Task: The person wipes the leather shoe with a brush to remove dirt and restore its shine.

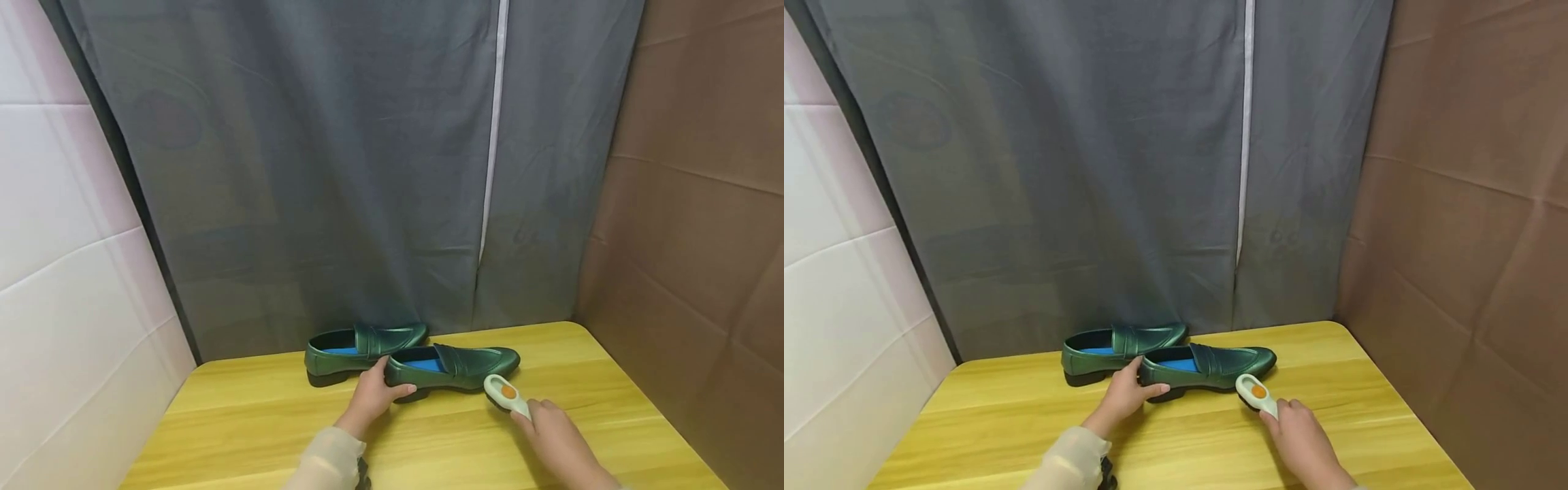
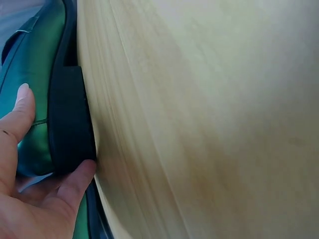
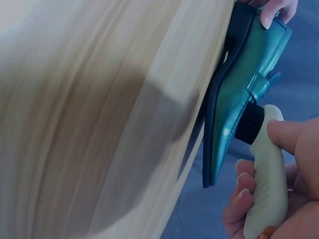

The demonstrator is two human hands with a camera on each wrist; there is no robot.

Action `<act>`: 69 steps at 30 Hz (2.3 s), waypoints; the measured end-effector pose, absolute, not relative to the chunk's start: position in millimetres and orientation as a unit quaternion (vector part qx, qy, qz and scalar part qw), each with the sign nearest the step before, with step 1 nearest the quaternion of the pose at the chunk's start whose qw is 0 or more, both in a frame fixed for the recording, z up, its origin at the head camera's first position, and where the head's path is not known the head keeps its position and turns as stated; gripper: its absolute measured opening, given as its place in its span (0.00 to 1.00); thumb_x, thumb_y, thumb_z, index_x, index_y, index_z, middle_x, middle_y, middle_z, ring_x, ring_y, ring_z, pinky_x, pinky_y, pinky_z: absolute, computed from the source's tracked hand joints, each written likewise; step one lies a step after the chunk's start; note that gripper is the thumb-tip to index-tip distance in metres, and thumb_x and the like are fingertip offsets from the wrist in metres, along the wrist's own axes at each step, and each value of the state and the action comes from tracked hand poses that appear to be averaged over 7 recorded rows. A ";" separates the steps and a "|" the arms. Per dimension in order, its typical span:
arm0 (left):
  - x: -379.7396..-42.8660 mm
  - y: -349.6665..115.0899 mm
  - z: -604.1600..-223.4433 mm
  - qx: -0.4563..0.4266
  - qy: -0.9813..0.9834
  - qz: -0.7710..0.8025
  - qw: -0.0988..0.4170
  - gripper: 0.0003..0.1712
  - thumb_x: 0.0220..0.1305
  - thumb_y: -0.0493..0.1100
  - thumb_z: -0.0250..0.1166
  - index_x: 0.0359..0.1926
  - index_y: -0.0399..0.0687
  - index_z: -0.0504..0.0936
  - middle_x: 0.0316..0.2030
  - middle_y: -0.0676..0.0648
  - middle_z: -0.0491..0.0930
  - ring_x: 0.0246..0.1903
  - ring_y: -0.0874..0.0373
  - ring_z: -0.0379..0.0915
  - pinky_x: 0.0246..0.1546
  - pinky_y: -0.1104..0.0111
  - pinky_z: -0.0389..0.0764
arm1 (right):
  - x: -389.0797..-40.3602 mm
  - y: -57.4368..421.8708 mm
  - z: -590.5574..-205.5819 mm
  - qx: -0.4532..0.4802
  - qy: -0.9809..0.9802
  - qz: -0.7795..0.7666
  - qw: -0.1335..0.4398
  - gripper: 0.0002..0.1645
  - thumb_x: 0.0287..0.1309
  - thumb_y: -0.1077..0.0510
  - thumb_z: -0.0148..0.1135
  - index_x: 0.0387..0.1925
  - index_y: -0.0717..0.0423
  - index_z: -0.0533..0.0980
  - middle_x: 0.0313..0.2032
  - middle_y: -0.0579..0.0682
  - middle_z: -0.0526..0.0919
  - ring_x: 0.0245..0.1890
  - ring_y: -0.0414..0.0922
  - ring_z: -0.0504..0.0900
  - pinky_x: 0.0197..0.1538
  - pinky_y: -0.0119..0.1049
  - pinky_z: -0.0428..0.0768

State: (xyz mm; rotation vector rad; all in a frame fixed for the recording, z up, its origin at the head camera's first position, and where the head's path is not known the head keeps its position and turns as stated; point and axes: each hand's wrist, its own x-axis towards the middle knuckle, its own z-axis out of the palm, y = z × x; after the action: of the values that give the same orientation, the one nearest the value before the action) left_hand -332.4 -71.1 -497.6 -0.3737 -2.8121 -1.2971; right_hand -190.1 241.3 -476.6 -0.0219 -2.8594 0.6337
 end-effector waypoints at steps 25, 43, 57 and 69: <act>-348.2 -35.9 -500.0 -0.121 -0.892 -0.435 -0.002 0.59 0.51 0.61 0.78 0.75 0.37 0.62 0.68 0.31 0.70 0.68 0.35 0.67 0.65 0.43 0.73 | -185.9 227.5 -468.8 -0.008 -0.971 0.227 0.072 0.13 0.67 0.51 0.63 0.37 0.58 0.79 0.26 0.47 0.73 0.28 0.42 0.70 0.33 0.40 0.75; -358.6 -12.0 -498.1 -0.115 -0.893 -0.435 0.007 0.57 0.50 0.61 0.79 0.74 0.40 0.64 0.67 0.33 0.72 0.67 0.37 0.69 0.65 0.45 0.73 | -179.1 217.9 -465.1 -0.007 -0.972 0.225 0.066 0.17 0.68 0.48 0.63 0.43 0.59 0.81 0.29 0.46 0.76 0.30 0.41 0.73 0.36 0.43 0.78; -360.3 2.4 -499.3 -0.107 -0.891 -0.442 0.002 0.57 0.51 0.60 0.79 0.75 0.40 0.64 0.70 0.34 0.70 0.69 0.36 0.66 0.66 0.43 0.72 | -169.3 213.9 -465.9 -0.008 -0.972 0.227 0.064 0.14 0.66 0.48 0.64 0.41 0.56 0.80 0.28 0.44 0.74 0.29 0.39 0.71 0.34 0.39 0.74; -368.2 10.0 -494.8 -0.102 -0.893 -0.439 0.005 0.56 0.52 0.57 0.79 0.76 0.42 0.63 0.71 0.35 0.69 0.70 0.36 0.64 0.67 0.44 0.71 | -168.0 208.8 -463.3 -0.003 -0.971 0.229 0.067 0.15 0.67 0.48 0.63 0.40 0.56 0.80 0.28 0.44 0.74 0.28 0.39 0.70 0.31 0.38 0.72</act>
State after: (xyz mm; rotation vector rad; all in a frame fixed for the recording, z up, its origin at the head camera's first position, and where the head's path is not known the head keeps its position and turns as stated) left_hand -368.2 10.0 -494.8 -0.3209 -2.7948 -1.3742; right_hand -168.0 208.8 -463.3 -0.0081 -2.9262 0.6907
